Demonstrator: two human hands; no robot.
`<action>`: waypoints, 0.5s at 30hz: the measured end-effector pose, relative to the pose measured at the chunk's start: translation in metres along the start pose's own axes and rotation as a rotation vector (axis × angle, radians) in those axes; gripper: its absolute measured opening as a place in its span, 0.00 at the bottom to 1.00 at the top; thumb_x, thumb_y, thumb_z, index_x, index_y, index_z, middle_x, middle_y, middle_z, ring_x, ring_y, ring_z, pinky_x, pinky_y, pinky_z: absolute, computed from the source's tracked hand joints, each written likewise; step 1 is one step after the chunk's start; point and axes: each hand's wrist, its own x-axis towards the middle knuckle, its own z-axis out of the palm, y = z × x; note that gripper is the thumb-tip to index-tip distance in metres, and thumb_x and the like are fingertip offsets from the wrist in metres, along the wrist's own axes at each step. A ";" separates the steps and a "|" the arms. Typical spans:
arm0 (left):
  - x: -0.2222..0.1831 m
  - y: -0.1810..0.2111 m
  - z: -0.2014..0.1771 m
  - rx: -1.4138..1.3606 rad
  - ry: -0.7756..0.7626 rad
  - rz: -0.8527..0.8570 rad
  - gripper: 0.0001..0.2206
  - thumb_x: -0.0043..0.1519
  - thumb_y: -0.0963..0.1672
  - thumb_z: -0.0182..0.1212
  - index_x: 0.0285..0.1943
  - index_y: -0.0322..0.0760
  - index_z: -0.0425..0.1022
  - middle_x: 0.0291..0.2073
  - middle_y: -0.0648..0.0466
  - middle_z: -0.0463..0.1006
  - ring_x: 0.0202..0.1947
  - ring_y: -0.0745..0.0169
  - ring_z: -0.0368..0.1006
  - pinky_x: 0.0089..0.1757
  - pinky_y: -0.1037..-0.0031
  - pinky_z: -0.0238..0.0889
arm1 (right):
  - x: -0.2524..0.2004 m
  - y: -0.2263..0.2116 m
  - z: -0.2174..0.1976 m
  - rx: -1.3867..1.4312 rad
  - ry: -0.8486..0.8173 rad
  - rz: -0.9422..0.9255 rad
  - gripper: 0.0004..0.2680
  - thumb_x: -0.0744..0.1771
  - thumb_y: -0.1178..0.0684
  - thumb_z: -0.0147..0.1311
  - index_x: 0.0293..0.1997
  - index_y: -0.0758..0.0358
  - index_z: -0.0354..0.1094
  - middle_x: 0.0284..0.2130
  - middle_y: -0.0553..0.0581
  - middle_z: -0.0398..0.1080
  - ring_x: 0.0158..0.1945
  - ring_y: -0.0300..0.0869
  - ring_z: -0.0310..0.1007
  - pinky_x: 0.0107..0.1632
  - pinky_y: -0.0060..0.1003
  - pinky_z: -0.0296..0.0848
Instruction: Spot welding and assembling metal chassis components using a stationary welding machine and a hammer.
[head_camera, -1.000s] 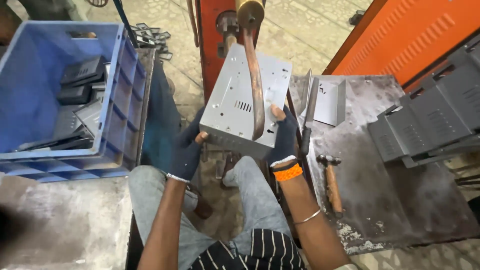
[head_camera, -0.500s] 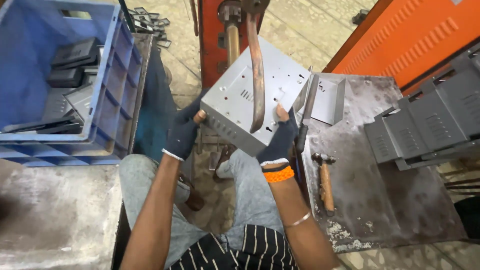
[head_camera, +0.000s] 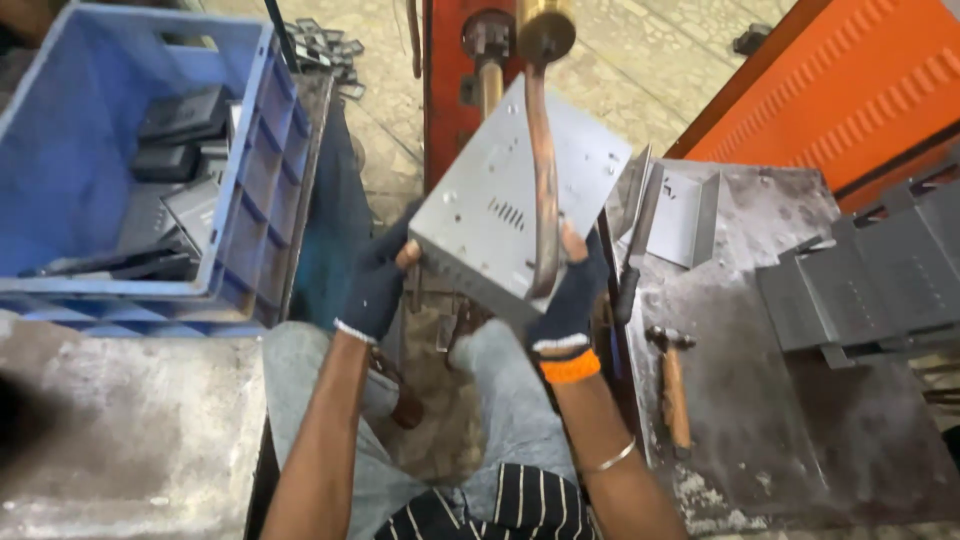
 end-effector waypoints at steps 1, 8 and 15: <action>-0.004 0.001 -0.001 -0.023 0.009 -0.046 0.19 0.64 0.42 0.64 0.65 0.38 0.74 0.60 0.47 0.77 0.60 0.57 0.69 0.59 0.59 0.65 | 0.009 0.013 -0.014 0.011 -0.013 0.012 0.15 0.64 0.53 0.61 0.56 0.58 0.73 0.41 0.62 0.78 0.37 0.51 0.81 0.32 0.44 0.83; -0.009 -0.003 0.003 -0.016 0.011 -0.008 0.20 0.64 0.42 0.65 0.66 0.39 0.73 0.58 0.53 0.78 0.51 0.66 0.71 0.53 0.67 0.69 | -0.013 -0.032 -0.004 -0.547 -0.395 -0.153 0.18 0.68 0.58 0.53 0.65 0.76 0.59 0.51 0.82 0.69 0.61 0.61 0.69 0.54 0.47 0.78; -0.048 0.010 0.075 -0.040 -0.017 -0.027 0.24 0.57 0.41 0.71 0.65 0.42 0.76 0.60 0.49 0.78 0.62 0.59 0.68 0.61 0.62 0.63 | 0.001 -0.030 -0.074 0.185 -0.114 0.181 0.18 0.65 0.46 0.59 0.60 0.59 0.72 0.49 0.68 0.76 0.47 0.58 0.80 0.47 0.49 0.81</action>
